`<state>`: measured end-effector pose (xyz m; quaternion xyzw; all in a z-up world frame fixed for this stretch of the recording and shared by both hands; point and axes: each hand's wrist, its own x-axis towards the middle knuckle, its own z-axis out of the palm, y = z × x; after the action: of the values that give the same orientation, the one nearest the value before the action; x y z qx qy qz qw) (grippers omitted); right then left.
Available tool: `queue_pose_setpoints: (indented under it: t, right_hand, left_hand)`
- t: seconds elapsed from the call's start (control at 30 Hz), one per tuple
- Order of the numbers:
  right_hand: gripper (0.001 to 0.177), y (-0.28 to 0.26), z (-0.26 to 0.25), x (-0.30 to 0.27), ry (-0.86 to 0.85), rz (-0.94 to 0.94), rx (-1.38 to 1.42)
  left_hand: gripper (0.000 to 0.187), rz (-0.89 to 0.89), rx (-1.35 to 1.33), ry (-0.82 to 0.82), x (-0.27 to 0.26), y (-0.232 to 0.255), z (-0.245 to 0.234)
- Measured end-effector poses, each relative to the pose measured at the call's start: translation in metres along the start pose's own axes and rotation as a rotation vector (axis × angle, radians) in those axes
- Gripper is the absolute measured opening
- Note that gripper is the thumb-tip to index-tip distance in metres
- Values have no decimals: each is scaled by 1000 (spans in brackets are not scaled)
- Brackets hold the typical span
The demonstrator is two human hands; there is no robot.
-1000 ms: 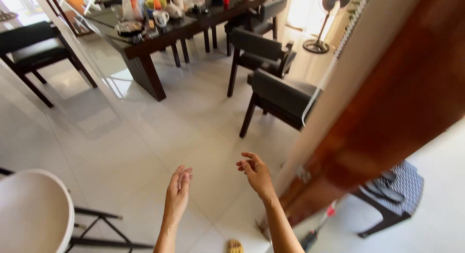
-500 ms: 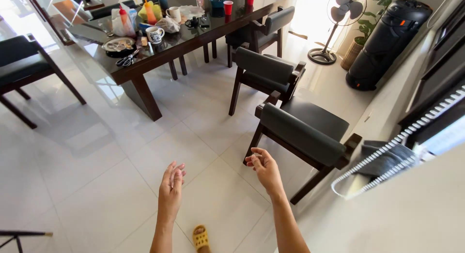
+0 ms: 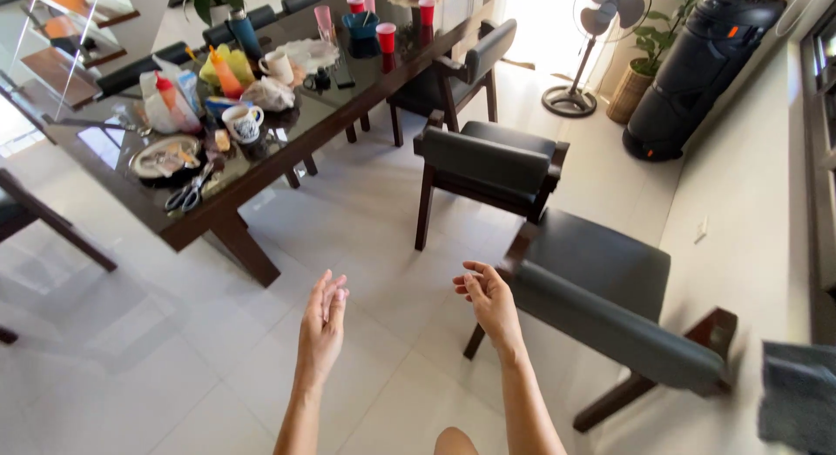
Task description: Tidying items from the dining table and moving them to the kitchen area.
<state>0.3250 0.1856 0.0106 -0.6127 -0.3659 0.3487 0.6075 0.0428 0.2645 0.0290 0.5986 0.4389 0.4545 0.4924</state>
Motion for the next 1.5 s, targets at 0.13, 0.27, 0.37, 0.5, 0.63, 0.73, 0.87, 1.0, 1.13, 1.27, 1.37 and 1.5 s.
queue_pose_setpoints:
  t: [0.13, 0.27, 0.37, 0.5, 0.63, 0.73, 0.87, 1.0, 1.13, 1.27, 1.37, 1.5]
  right_hand:
    - [31, 5, 31, 103, 15, -17, -14]
    - [30, 0, 61, 220, -6, -35, -5]
    - [30, -7, 81, 316, -20, -65, -23]
    - [30, -23, 111, 430, -28, -47, -31]
    - [31, -24, 144, 524, -75, -38, 7]
    - [35, -18, 168, 588, -88, -13, -26]
    - [43, -11, 203, 673, -92, -70, -27]
    - [50, 11, 232, 788, -67, -222, -53]
    - [52, -7, 258, 875, 39, -227, -49]
    - [55, -8, 279, 947, 72, -58, -18]
    - [63, -7, 282, 1000, 107, 35, 35]
    - [89, -8, 282, 1066, 128, 120, 39]
  left_hand:
    - [60, -7, 16, 7, 99, -8, 3]
    - [62, -11, 31, 39, 208, -31, 10]
    - [62, 20, 39, 65, 295, -40, 21]
    - [61, 13, 114, 77, 407, -28, 37]
    - [61, -17, 104, 82, 502, -25, 49]
    - [63, 13, 15, 51, 583, -47, 56]
    - [65, 79, -25, -6, 687, -75, 57]
    - [65, 144, -45, -60, 815, -82, 59]
    - [65, 135, -21, -125, 926, -83, 55]
    - [63, 91, -23, -166, 1025, -105, 56]
    - [64, 52, -143, -204, 1086, -127, 61]
    - [68, -50, -202, -198, 1138, -123, 72]
